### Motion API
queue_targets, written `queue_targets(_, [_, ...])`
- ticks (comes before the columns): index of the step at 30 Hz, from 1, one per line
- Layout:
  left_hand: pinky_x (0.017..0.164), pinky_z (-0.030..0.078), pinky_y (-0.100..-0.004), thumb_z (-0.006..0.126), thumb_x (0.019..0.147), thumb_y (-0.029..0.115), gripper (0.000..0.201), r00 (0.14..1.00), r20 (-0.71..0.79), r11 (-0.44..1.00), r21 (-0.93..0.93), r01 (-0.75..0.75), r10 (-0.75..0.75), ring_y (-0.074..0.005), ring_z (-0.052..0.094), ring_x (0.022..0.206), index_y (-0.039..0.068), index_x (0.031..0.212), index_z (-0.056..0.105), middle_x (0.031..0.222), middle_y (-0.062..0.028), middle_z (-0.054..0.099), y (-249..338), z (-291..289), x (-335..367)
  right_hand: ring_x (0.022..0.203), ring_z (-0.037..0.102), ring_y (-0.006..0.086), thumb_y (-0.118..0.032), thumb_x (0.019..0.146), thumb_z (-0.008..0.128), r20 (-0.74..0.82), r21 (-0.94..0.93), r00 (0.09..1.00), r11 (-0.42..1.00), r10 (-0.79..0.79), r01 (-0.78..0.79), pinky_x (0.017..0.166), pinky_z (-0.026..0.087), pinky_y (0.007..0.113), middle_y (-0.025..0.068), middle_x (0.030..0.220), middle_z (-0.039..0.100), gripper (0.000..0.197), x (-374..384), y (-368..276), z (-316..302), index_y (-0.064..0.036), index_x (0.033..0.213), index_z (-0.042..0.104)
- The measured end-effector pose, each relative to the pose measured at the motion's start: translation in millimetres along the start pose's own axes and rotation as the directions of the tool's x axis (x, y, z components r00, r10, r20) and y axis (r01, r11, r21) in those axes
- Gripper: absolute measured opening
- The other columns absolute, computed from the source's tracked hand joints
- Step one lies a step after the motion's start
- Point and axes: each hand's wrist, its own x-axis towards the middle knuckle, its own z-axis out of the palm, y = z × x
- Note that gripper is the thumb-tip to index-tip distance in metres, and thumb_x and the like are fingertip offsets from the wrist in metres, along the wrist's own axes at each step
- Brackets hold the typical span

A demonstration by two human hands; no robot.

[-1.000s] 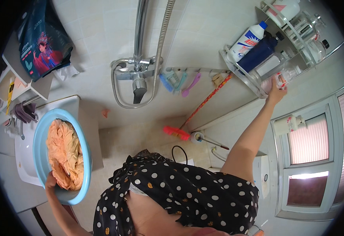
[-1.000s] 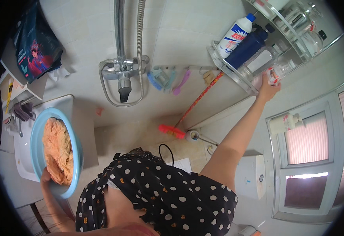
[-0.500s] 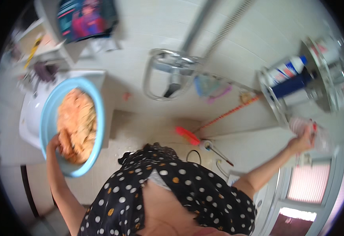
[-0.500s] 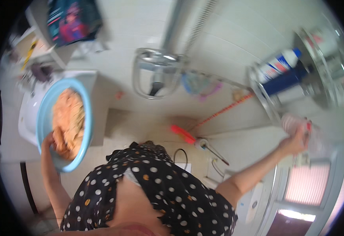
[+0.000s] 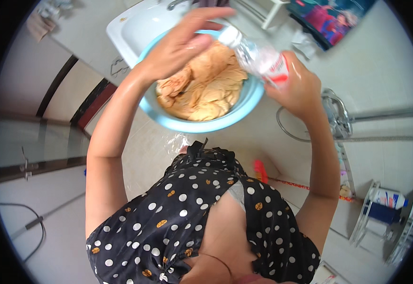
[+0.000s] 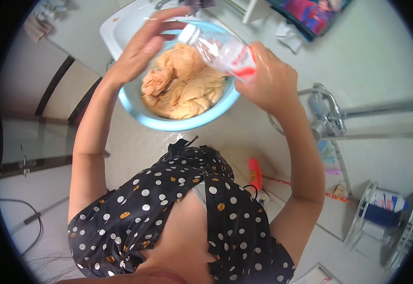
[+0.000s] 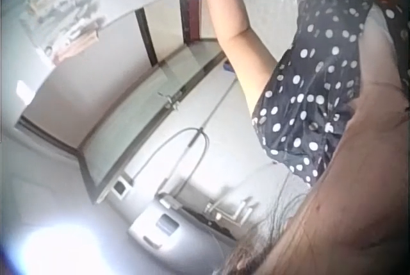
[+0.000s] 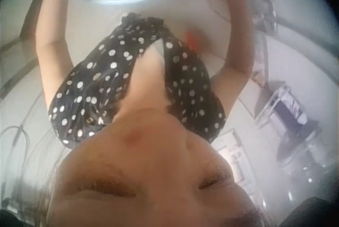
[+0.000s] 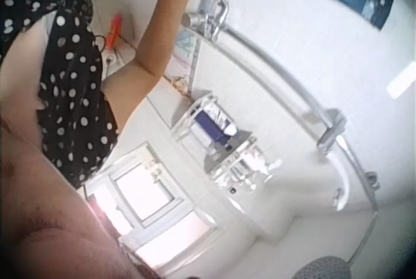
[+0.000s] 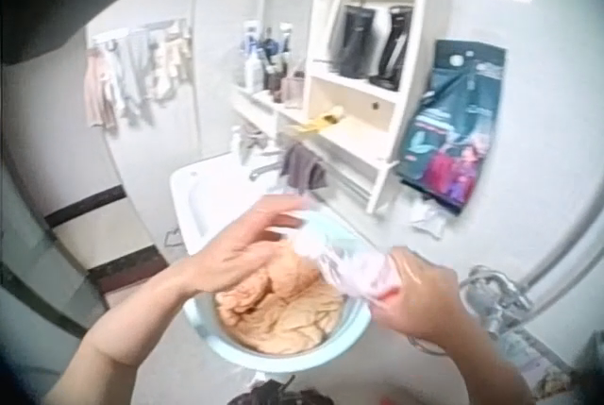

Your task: The person washes clothes by soaking and kneading them in a basin of water, pouring liquid from a bottle over the garments, and scrubbing the fabric by hand in the basin.

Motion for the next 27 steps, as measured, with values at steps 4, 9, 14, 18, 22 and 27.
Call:
queue_targets(4, [0.074,0.044,-0.0349,0.045,0.091,0.026,0.025,0.993,-0.095,0.927,0.375,-0.033,0.074,-0.0261,0.056,0.087,0.005,0.1,0.056,0.099,-0.014,0.056,-10.4,-9.8,-9.4,0.076,0.061,0.0323,-0.024,0.06,0.069,0.109,0.117,0.989,0.99,-0.095,0.083,0.065,0.047,0.04,0.012,0.081,0.063,0.046,44.1,-31.3,20.9,-0.0069,0.098,0.05])
queue_targets(9, [0.061,0.045,-0.0362,0.039,0.092,0.027,0.03,0.895,-0.434,0.839,0.445,0.313,-0.104,-0.0324,0.057,0.071,0.002,0.086,0.055,0.079,-0.0151,0.056,-28.1,-20.0,-17.1,0.073,0.061,0.0327,-0.023,0.061,0.067,0.035,-0.042,0.964,0.963,-0.264,0.266,0.063,0.046,0.041,0.0131,0.08,0.062,0.041,74.0,-43.7,49.8,-0.0057,0.094,0.048])
queue_targets(14, [0.052,0.038,-0.0269,0.037,0.087,0.033,0.039,0.655,-0.384,0.685,0.076,0.725,-0.651,-0.0139,0.045,0.056,0.001,0.08,0.057,0.058,-0.004,0.045,-81.6,-31.6,-27.7,0.07,0.06,0.029,-0.018,0.065,0.066,-0.019,-0.217,0.896,0.877,-0.443,0.429,0.06,0.047,0.041,0.0093,0.077,0.059,0.033,92.6,-37.7,82.8,-0.0068,0.09,0.048])
queue_targets(18, [0.039,0.03,-0.0294,0.036,0.087,0.041,0.046,0.286,-0.113,0.271,0.135,0.953,-0.952,-0.0131,0.035,0.041,0.001,0.084,0.057,0.058,-0.0034,0.045,-94.8,-49.0,-36.0,0.071,0.059,0.024,-0.013,0.068,0.063,-0.048,-0.425,0.814,0.749,-0.579,0.508,0.057,0.046,0.038,0.0057,0.077,0.058,0.029,105.5,-29.0,107.9,-0.0088,0.092,0.048])
queue_targets(22, [0.04,0.032,-0.0281,0.036,0.087,0.042,0.046,0.389,-0.401,0.407,0.043,0.912,-0.829,-0.012,0.038,0.043,0.001,0.086,0.057,0.056,-0.0029,0.045,-93.2,-56.3,-61.4,0.082,0.055,0.0243,-0.01,0.067,0.062,0.029,-0.521,0.858,0.725,-0.512,0.45,0.068,0.043,0.042,0.004,0.086,0.055,0.033,118.2,-30.5,121.8,-0.0112,0.097,0.048])
queue_targets(27, [0.042,0.033,-0.0266,0.036,0.089,0.041,0.045,0.433,-0.543,0.522,-0.01,0.853,-0.719,-0.0111,0.04,0.045,0.001,0.088,0.056,0.058,-0.0031,0.046,-101.4,-51.7,-100.3,0.085,0.054,0.0228,-0.005,0.072,0.055,0.064,-0.519,0.837,0.699,-0.543,0.493,0.073,0.041,0.044,0.0034,0.088,0.055,0.026,124.1,-33.1,146.1,-0.0129,0.096,0.049])
